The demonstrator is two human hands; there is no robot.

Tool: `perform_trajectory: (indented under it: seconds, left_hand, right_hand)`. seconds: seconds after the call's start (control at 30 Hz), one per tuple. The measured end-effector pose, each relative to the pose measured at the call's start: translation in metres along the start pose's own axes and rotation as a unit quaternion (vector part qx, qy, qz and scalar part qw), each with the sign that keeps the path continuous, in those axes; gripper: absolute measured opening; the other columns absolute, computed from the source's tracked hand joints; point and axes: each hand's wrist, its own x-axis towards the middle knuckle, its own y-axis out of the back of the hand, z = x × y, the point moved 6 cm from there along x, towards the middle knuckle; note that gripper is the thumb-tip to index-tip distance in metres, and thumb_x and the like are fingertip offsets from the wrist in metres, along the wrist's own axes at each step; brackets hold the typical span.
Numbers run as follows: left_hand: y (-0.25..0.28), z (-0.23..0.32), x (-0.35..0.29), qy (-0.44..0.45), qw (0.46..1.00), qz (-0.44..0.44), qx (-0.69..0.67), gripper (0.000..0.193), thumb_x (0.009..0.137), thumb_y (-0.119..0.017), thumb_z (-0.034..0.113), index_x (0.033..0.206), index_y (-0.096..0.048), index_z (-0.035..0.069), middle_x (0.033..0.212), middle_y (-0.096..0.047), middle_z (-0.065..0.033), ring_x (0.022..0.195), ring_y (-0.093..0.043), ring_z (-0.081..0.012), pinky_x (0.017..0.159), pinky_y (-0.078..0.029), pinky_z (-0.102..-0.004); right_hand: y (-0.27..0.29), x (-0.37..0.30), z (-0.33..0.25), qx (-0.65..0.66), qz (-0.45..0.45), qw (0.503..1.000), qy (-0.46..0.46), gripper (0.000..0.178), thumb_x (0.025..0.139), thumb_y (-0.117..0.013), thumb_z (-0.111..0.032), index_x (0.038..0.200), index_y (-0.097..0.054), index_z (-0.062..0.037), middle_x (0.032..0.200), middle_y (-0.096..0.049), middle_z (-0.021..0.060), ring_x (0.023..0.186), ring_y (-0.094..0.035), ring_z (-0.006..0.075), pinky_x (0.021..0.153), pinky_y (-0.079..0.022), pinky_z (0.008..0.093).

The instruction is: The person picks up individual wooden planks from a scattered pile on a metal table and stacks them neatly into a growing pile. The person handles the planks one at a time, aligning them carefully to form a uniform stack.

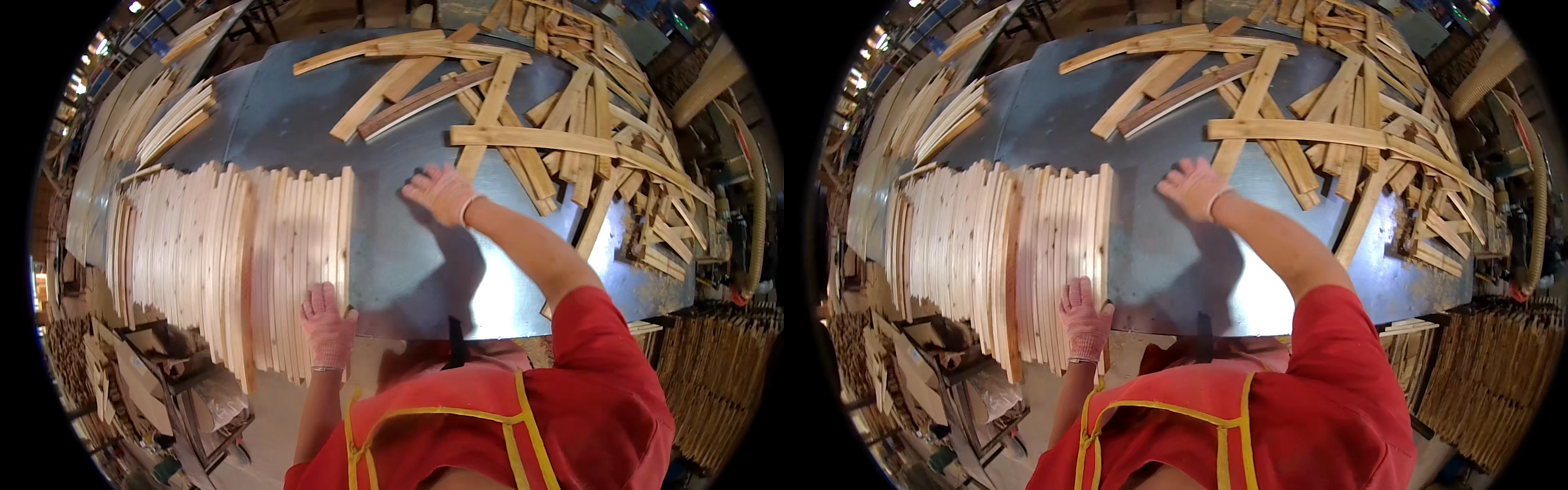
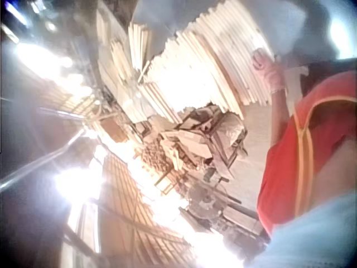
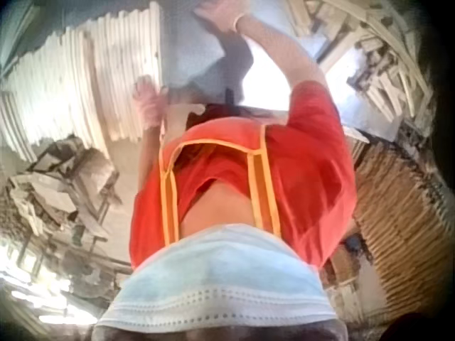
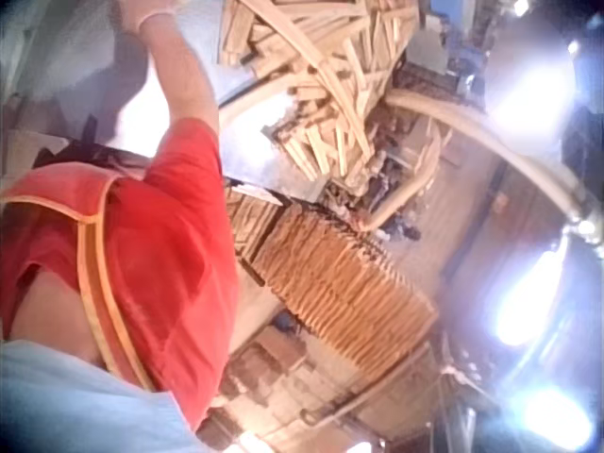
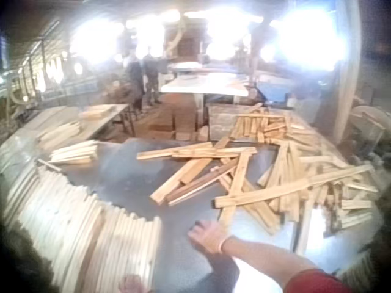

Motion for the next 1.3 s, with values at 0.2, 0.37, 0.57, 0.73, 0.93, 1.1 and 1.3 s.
perform_trajectory:
  seconds: [0.2,0.37,0.57,0.73,0.93,1.1,1.3]
  left_hand:
    - [-0.011,0.079,0.032,-0.082,0.995,0.026,-0.054,0.088,0.081,-0.083,0.038,0.155,-0.048,0.004,0.159,-0.048,-0.0183,0.149,-0.042,-0.0411,0.121,-0.035,-0.0555]
    - [-0.027,0.136,0.059,-0.091,0.992,-0.055,-0.069,0.089,0.083,-0.083,0.041,0.155,-0.047,0.004,0.160,-0.047,-0.0176,0.150,-0.041,-0.0370,0.121,-0.035,-0.0538]
    - [-0.031,0.189,0.109,-0.124,0.986,-0.067,-0.084,0.084,0.089,-0.081,0.039,0.156,-0.045,0.003,0.158,-0.050,-0.0177,0.148,-0.045,-0.0352,0.119,-0.038,-0.0510]
    - [-0.049,0.205,0.113,0.094,0.757,-0.163,-0.625,0.066,0.095,-0.079,0.029,0.151,-0.052,0.007,0.138,-0.062,-0.0127,0.124,-0.063,-0.0252,0.103,-0.053,-0.0422]
    - [-0.070,0.128,0.091,0.267,0.727,-0.149,-0.615,0.051,0.094,-0.068,0.009,0.143,-0.061,0.006,0.110,-0.073,-0.0097,0.092,-0.072,-0.0244,0.084,-0.059,-0.0378]
    - [-0.008,0.064,0.050,0.069,0.989,-0.034,-0.127,0.064,0.086,-0.071,0.015,0.149,-0.057,0.007,0.143,-0.062,-0.0183,0.132,-0.060,-0.0371,0.109,-0.049,-0.0490]
    - [-0.008,0.019,0.007,0.012,0.998,0.026,0.061,0.080,0.084,-0.077,0.031,0.155,-0.049,0.007,0.159,-0.049,-0.0203,0.150,-0.042,-0.0399,0.124,-0.031,-0.0524]
  right_hand:
    - [-0.036,-0.003,-0.030,0.025,-0.097,0.994,0.047,0.033,0.081,-0.067,-0.014,0.113,-0.072,-0.0192,0.101,-0.071,0.0042,0.105,-0.063,0.0248,0.095,-0.044,0.0454]
    - [0.044,-0.001,0.015,0.121,0.064,0.991,-0.005,0.029,0.076,-0.071,-0.021,0.105,-0.072,-0.0164,0.099,-0.074,0.0063,0.107,-0.067,0.0256,0.094,-0.047,0.0457]
    - [0.001,-0.072,0.197,0.139,-0.102,0.958,-0.231,0.051,0.080,-0.076,-0.049,0.115,-0.074,-0.0110,0.105,-0.077,0.0173,0.102,-0.074,0.0389,0.086,-0.060,0.0507]
    - [-0.025,-0.100,0.062,0.483,-0.099,0.853,-0.172,0.058,0.091,-0.071,-0.054,0.124,-0.071,-0.0070,0.115,-0.076,0.0210,0.113,-0.071,0.0399,0.096,-0.056,0.0457]
    - [0.064,-0.048,0.135,0.236,0.114,0.939,-0.223,0.031,0.081,-0.065,-0.019,0.109,-0.071,-0.0069,0.108,-0.073,0.0190,0.108,-0.069,0.0414,0.093,-0.057,0.0505]
    - [-0.001,-0.170,0.277,0.062,-0.101,0.870,-0.479,0.058,0.084,-0.070,-0.012,0.142,-0.061,-0.0135,0.136,-0.069,0.0165,0.131,-0.062,0.0363,0.109,-0.050,0.0500]
    - [0.041,-0.110,0.139,0.184,-0.138,0.925,-0.302,0.047,0.084,-0.077,-0.039,0.118,-0.073,-0.0063,0.114,-0.075,0.0226,0.112,-0.070,0.0421,0.096,-0.055,0.0483]
